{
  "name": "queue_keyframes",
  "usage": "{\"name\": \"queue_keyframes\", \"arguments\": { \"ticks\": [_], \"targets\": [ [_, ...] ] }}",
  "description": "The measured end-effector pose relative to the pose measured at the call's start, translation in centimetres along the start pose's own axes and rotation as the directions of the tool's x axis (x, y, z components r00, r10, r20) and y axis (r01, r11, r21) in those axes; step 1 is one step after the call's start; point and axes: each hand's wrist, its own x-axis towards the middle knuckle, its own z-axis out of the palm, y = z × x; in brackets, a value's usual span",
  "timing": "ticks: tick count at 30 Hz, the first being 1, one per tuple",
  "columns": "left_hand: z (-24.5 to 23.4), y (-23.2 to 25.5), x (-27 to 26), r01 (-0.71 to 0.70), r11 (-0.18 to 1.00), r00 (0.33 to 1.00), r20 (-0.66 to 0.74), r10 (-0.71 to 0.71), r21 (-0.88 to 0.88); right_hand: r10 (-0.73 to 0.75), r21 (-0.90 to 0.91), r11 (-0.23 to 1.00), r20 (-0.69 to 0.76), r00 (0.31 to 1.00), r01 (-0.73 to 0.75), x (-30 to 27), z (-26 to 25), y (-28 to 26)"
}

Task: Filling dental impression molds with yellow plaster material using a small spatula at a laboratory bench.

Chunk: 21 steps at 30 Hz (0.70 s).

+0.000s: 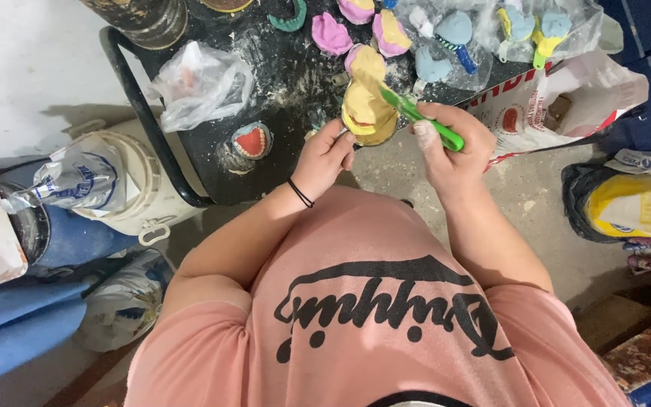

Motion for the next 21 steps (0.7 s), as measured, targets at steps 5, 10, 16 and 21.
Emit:
{"name": "queue_keyframes", "arguments": {
  "ticks": [5,10,16,21],
  "targets": [
    [-0.2,0.1,-0.1,0.01,1.0,1.0,-0.007,-0.01,-0.001,0.008,0.02,1.0,-0.013,1.0,-0.008,0.5,0.2,-0.2],
    [-0.5,0.4,0.1,0.028,0.999,0.999,-0.021,-0.027,0.023,0.016,0.056,0.998,-0.079,0.997,-0.011,0.0,-0.2,0.7],
    [-1.9,0.5,0.5,0.051,0.998,0.997,-0.064,-0.049,0.027,0.211,0.127,0.974,-0.204,0.956,-0.188,-2.3,-0.9,3.9],
    [-2.6,1.6,1.5,0.014,1.0,0.995,-0.102,-0.015,-0.008,0.361,-0.321,0.884,0.004,0.933,-0.341,-1.8,2.8,2.0]
  ]
}}
